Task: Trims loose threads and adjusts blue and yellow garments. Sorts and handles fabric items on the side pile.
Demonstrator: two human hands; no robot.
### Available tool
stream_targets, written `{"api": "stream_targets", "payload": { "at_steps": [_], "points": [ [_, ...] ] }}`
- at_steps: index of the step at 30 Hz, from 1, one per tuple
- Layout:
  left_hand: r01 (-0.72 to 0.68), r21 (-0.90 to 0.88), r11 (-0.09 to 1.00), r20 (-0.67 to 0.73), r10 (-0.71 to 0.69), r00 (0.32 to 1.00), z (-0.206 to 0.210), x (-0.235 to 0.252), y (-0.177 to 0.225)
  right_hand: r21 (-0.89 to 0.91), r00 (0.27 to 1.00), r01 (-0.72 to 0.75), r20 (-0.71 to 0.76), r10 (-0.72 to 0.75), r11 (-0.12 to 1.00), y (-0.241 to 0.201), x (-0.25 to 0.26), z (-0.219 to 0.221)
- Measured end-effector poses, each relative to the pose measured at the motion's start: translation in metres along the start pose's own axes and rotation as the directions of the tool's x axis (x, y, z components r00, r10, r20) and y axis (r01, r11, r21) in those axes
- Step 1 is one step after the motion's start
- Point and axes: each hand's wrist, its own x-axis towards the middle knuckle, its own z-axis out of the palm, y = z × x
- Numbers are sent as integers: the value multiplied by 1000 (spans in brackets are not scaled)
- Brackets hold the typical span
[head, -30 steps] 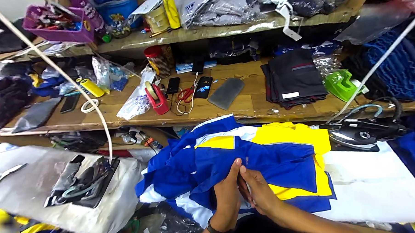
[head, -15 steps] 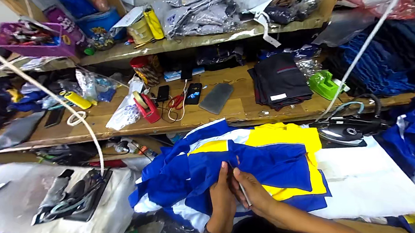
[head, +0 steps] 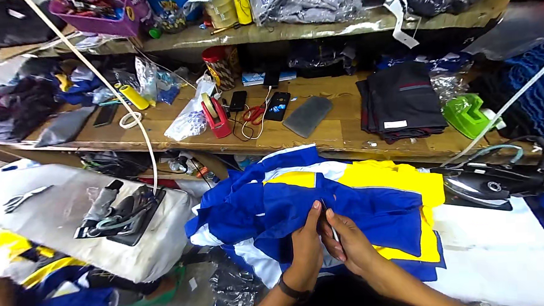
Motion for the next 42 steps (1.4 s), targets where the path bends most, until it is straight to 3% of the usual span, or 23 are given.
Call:
{"api": "stream_targets", "payload": {
  "at_steps": [11,16,21,24,27,29,32,33,35,37,39,42],
  "points": [
    [42,18,999,16,-42,999,7,-7,13,3,993,114,-28,-114,993,7,-6,10],
    [46,-62,997,14,-45,999,6,-7,9,5,994,101,-50,-101,995,11,-7,12],
    [28,-9,1000,14,-28,1000,0,4,0,24,996,-25,-81,27,999,5,-1,6],
    [5,85,996,6,-6,1000,-11,11,7,-2,983,-183,15,183,983,-8,-1,-4],
    [64,213,975,11,-68,998,-27,12,31,-164,936,-294,149,318,942,-18,-8,-21],
    [55,342,938,138,-107,985,-52,9,47,-339,932,-223,200,302,914,-23,-13,-30],
    [-205,634,746,383,-72,921,-102,5,76,-505,955,4,257,146,863,-35,-10,-33],
    [-300,728,616,392,-16,920,-118,3,88,-570,964,97,257,64,816,-39,-6,-31],
    [-355,864,359,323,147,935,-138,-5,111,-717,967,241,237,-97,654,-44,2,-22],
    [-351,912,213,279,304,911,-139,-9,126,-777,940,339,263,-216,530,-46,11,-4],
    [-463,866,190,392,317,863,-128,-11,133,-766,877,478,383,-292,429,-48,20,19],
    [-646,721,251,629,154,762,-104,-6,130,-782,840,543,511,-184,306,-49,33,48]
  ]
}}
